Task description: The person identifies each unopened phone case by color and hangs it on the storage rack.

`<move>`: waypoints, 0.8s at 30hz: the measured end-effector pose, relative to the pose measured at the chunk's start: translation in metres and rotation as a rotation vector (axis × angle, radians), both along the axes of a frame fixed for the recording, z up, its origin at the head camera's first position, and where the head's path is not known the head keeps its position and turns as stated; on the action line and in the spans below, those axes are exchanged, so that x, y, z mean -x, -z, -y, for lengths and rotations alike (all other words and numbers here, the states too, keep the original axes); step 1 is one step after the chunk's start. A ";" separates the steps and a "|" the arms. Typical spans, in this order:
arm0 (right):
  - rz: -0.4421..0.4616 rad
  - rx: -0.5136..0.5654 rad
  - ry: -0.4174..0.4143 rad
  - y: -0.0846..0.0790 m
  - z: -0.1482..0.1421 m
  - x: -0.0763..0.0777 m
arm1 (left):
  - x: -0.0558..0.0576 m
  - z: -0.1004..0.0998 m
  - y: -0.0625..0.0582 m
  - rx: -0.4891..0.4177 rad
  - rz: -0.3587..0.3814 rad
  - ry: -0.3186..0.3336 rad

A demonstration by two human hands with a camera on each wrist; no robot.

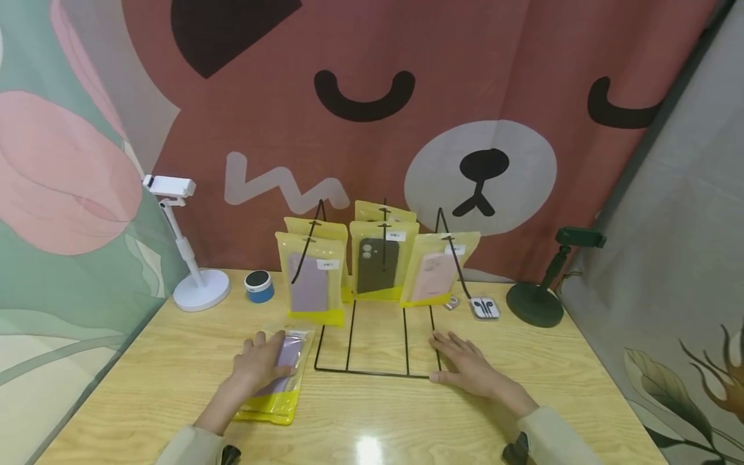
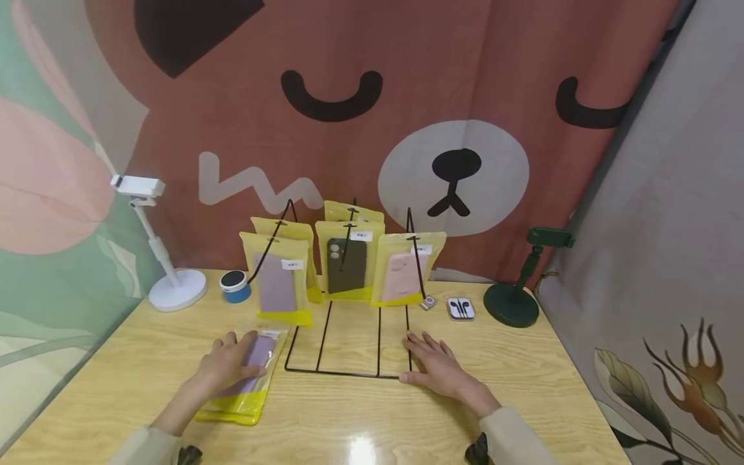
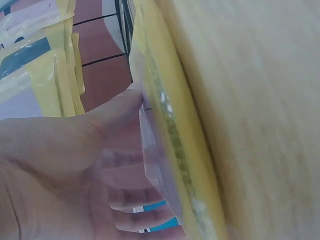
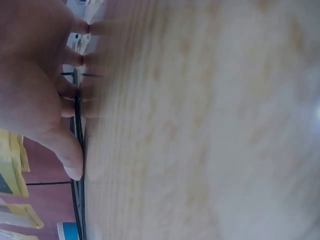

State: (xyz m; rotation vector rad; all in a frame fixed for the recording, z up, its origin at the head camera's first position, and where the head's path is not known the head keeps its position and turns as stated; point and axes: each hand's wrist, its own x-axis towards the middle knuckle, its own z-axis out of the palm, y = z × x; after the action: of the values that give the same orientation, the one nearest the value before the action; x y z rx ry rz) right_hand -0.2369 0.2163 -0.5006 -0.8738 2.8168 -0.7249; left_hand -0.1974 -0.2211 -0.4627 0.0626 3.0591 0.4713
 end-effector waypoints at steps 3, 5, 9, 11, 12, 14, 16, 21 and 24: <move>-0.008 -0.008 0.001 0.000 0.001 0.000 | 0.003 0.001 0.000 -0.044 -0.003 0.009; -0.015 -0.010 0.004 0.001 0.001 0.001 | 0.005 0.004 0.001 -0.087 -0.010 0.015; -0.017 -0.009 0.006 0.001 0.001 0.002 | 0.007 0.011 0.004 -0.153 -0.014 0.030; -0.018 -0.014 0.006 0.002 0.001 0.002 | 0.008 0.014 0.005 -0.184 -0.014 0.039; -0.019 -0.014 0.006 0.002 0.001 0.002 | 0.009 0.015 0.005 -0.202 -0.017 0.048; -0.017 -0.015 0.006 0.002 0.000 0.002 | 0.010 0.018 0.004 -0.255 -0.028 0.063; -0.019 -0.014 0.006 0.002 0.000 0.002 | 0.010 0.021 0.003 -0.304 -0.053 0.094; -0.021 -0.009 0.001 0.002 0.000 0.001 | 0.005 0.029 -0.004 -0.474 -0.069 0.139; -0.021 -0.008 0.003 0.002 0.000 0.001 | 0.000 0.034 -0.010 -0.555 -0.080 0.156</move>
State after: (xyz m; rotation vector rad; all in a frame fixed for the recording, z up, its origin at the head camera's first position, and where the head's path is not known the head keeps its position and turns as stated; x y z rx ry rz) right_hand -0.2378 0.2167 -0.5024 -0.8817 2.8377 -0.7082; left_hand -0.1971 -0.2554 -0.4524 0.3400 2.8595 1.3085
